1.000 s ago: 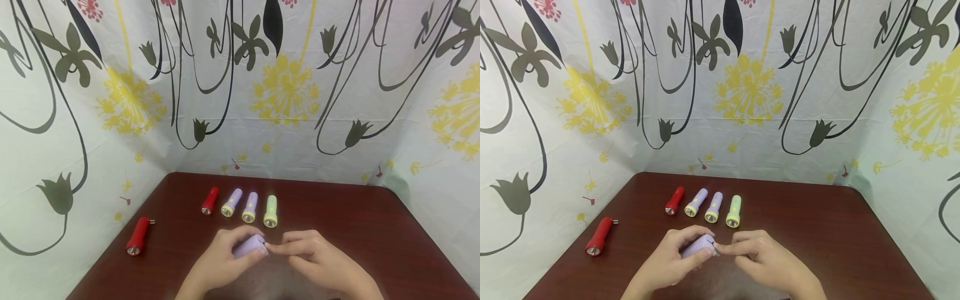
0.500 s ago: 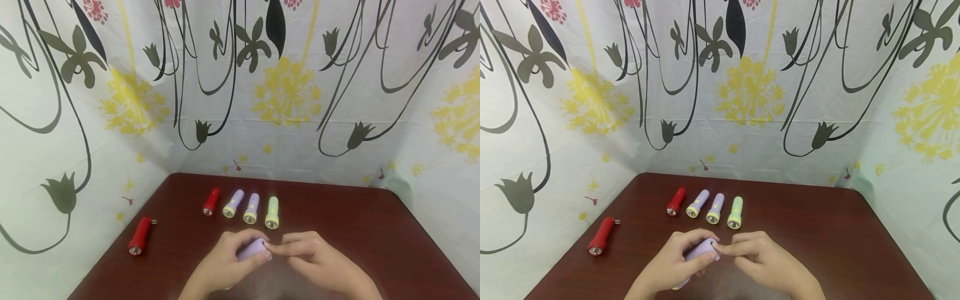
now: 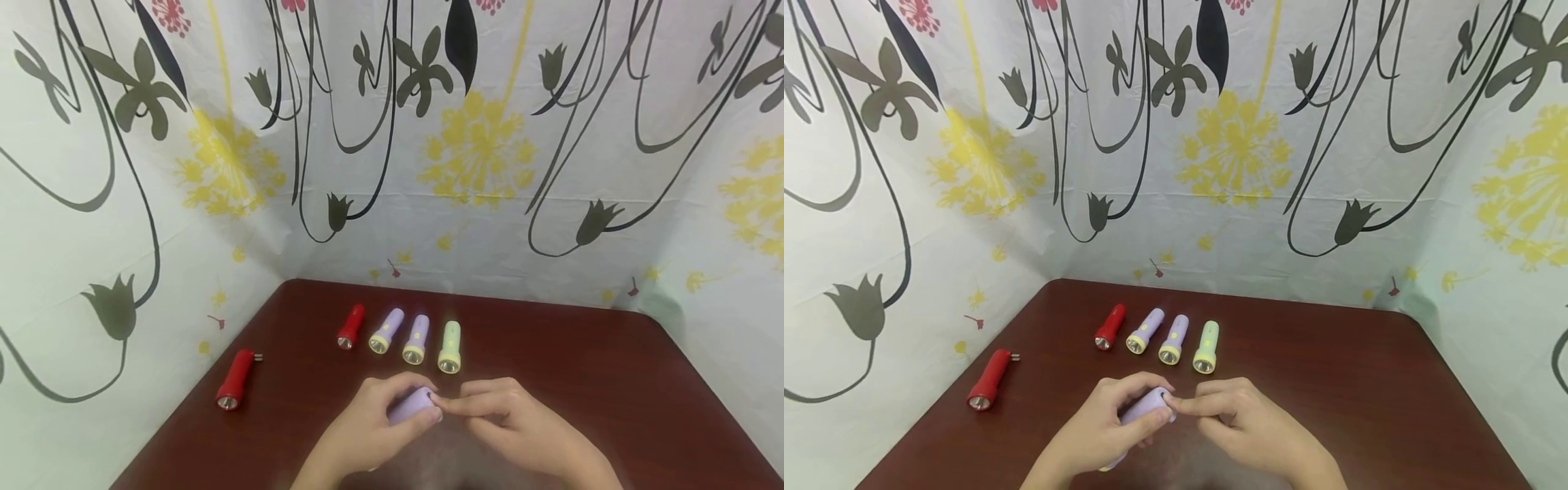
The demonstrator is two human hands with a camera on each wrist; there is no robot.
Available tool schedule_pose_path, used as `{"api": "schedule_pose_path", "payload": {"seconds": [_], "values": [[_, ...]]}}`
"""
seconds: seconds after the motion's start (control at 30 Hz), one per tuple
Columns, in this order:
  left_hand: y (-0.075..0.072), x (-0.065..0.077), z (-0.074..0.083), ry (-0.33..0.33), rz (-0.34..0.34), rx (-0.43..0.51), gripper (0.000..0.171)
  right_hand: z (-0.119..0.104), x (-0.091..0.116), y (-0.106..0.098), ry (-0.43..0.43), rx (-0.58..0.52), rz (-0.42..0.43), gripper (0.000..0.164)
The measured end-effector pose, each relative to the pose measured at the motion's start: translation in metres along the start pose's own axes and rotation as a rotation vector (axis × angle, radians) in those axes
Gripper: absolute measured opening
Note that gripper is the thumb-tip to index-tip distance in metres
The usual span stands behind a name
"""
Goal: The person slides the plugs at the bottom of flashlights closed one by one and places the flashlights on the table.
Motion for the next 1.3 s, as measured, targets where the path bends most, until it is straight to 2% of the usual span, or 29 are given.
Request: {"api": "schedule_pose_path", "payload": {"seconds": [0.33,0.6,0.8,0.93,1.3], "values": [[0.003,0.0,-0.007,-0.057,-0.007,-0.01,0.015,0.002,0.003,0.001,0.011,0.0,0.001,0.059],[0.003,-0.002,-0.006,-0.03,0.0,-0.02,0.015,0.003,0.005,0.0,0.01,0.019,0.004,0.058],[0.005,-0.003,-0.008,-0.053,-0.015,-0.019,0.016,0.004,0.006,0.001,0.007,0.031,0.004,0.058],[0.007,-0.003,-0.008,-0.043,-0.024,-0.012,0.015,0.003,0.007,0.0,0.016,0.048,-0.002,0.057],[0.01,-0.007,-0.017,-0.139,-0.012,-0.032,0.025,0.01,0.015,-0.004,0.11,0.118,-0.031,0.062]]}}
Point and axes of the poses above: each hand's wrist, its own x-axis away from the middle knuckle, its own y-axis out of the palm, z = x × y, the point moved 8 cm from there along -x, towards the middle knuckle, and after that the axes turned 11 degrees about -y, right-handed, at the moved point
